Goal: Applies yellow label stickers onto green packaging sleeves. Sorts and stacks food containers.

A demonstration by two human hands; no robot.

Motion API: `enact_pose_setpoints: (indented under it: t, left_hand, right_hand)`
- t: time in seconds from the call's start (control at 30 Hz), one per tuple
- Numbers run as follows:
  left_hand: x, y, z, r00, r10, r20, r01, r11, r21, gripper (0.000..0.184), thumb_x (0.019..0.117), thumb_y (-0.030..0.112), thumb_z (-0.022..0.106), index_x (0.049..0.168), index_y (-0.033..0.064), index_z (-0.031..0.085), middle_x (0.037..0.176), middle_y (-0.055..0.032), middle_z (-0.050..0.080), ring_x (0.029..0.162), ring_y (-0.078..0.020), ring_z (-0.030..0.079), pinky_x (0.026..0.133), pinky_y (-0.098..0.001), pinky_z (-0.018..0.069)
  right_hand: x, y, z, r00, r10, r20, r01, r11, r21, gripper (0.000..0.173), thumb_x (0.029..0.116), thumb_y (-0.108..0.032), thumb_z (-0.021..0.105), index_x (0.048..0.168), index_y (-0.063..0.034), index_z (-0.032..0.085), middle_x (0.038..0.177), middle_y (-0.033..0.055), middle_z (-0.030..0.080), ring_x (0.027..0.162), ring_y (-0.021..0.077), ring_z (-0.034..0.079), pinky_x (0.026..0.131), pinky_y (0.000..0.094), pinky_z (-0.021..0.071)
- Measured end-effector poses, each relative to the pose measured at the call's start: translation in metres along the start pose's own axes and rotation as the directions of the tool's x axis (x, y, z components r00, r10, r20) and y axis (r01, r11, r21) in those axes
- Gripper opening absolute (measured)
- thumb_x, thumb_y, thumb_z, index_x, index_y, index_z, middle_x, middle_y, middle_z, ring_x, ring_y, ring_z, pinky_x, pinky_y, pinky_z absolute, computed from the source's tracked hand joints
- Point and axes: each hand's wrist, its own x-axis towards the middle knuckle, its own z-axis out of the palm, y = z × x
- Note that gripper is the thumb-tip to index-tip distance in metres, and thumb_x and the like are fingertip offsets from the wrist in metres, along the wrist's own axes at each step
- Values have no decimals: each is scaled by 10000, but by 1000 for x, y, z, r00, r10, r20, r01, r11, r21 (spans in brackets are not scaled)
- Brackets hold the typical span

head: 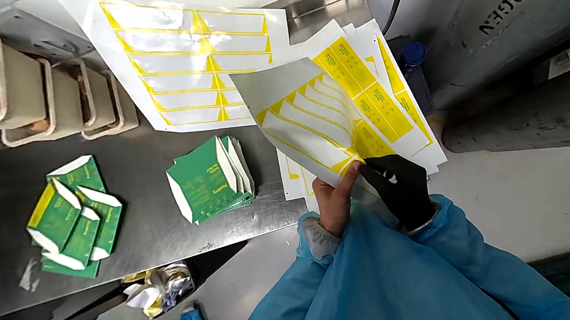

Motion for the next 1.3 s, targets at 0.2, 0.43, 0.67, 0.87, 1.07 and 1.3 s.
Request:
enact_pose_setpoints:
  t: [0.2, 0.43, 0.67, 0.87, 1.07, 1.3]
  left_hand:
    - [3, 9, -1, 999, 8, 51, -11, 998, 54, 252, 913, 118, 781, 1139, 63, 683, 997, -84, 752, 893, -189, 744, 825, -397, 639]
    - [2, 14, -2, 999, -10, 34, 8, 998, 66, 317, 925, 107, 766, 1210, 54, 638, 1045, -98, 744, 930, -213, 744, 844, -417, 639]
    - [3, 18, -4, 998, -21, 53, 19, 999, 38, 265, 918, 118, 775, 1161, 64, 685, 1028, -95, 745, 927, -199, 736, 848, -405, 630]
    - [0, 22, -6, 993, -66, 98, 61, 997, 47, 343, 909, 108, 784, 1221, 65, 650, 1060, -106, 742, 936, -226, 742, 844, -424, 638]
    - [-4, 25, -4, 995, -68, 72, 60, 992, 115, 348, 937, 145, 761, 1241, 49, 621, 1061, -103, 734, 943, -228, 737, 850, -437, 638]
    - [-5, 20, -9, 996, -62, 66, 59, 997, 55, 441, 919, 131, 779, 1298, 54, 570, 1100, -118, 720, 976, -241, 730, 871, -446, 631]
  right_hand:
    - [6, 0, -5, 997, 75, 4, -75, 993, 86, 115, 931, -223, 737, 915, -138, 813, 817, -52, 744, 743, 19, 651, 657, 220, 529]
    - [12, -1, -9, 997, 80, 4, -80, 995, 59, 127, 953, -200, 700, 967, -137, 809, 897, -43, 761, 802, 31, 669, 695, 229, 544]
    - [15, -8, -9, 996, -71, 57, 70, 997, 31, 92, 882, -201, 794, 931, -125, 804, 851, -31, 749, 790, 26, 663, 692, 203, 542]
    - [13, -8, -12, 990, 122, 64, -130, 983, 131, 98, 916, -169, 729, 877, -125, 808, 790, -56, 744, 676, 1, 638, 593, 208, 518]
    - [13, -8, -11, 982, 184, 32, -187, 969, 160, 141, 964, -153, 674, 914, -109, 798, 821, -39, 748, 697, 25, 657, 627, 222, 550]
    - [15, -13, -19, 990, 77, 122, -87, 992, 87, 87, 877, -228, 797, 938, -167, 802, 906, -75, 763, 831, 33, 674, 701, 241, 539]
